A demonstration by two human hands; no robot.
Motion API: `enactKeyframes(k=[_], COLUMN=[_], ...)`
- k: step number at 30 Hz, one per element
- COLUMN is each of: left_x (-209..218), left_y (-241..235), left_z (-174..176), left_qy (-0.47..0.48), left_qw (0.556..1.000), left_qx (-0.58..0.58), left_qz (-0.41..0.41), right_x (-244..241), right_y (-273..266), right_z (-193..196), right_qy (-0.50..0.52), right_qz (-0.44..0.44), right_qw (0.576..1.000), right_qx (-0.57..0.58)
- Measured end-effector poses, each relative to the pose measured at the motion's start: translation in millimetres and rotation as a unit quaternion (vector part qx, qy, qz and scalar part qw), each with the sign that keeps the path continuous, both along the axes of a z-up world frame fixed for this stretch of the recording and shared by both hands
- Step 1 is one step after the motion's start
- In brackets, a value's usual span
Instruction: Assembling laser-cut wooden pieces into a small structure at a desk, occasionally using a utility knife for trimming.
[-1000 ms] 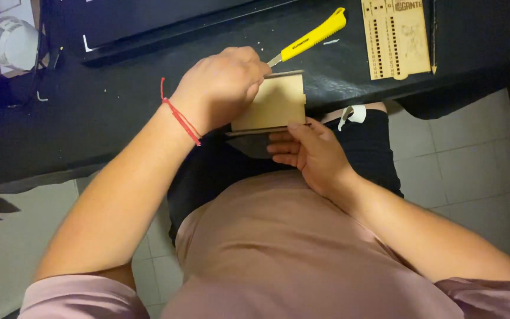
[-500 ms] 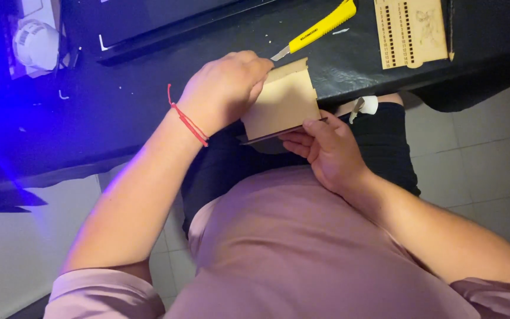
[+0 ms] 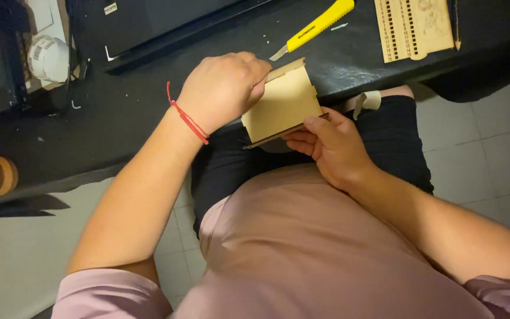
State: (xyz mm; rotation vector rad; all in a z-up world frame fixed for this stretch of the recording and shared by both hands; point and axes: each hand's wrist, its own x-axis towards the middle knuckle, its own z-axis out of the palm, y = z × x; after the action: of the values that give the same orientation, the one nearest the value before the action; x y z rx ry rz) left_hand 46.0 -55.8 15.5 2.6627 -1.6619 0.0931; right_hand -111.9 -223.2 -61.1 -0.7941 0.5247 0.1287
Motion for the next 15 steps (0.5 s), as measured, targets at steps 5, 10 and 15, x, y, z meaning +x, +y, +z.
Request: enactKeyframes(k=[5, 10, 15], left_x=[1, -4, -26], left_y=[-5, -9, -10], left_z=[12, 10, 16], left_qy=[0.105, 0.209, 0.176], left_qw=[0.994, 0.978, 0.980], left_qx=[0.006, -0.008, -0.070], left_qz=[0.032, 0.010, 0.054], right_x=[1, 4, 4], right_y=[-1, 2, 0], right_z=[-2, -2, 3], right_qy=[-0.008, 0.011, -0.042], right_qz=[0.000, -0.034, -0.018], right_qw=[1.000, 0.999, 0.998], right_qx=[0.004, -0.005, 0.033])
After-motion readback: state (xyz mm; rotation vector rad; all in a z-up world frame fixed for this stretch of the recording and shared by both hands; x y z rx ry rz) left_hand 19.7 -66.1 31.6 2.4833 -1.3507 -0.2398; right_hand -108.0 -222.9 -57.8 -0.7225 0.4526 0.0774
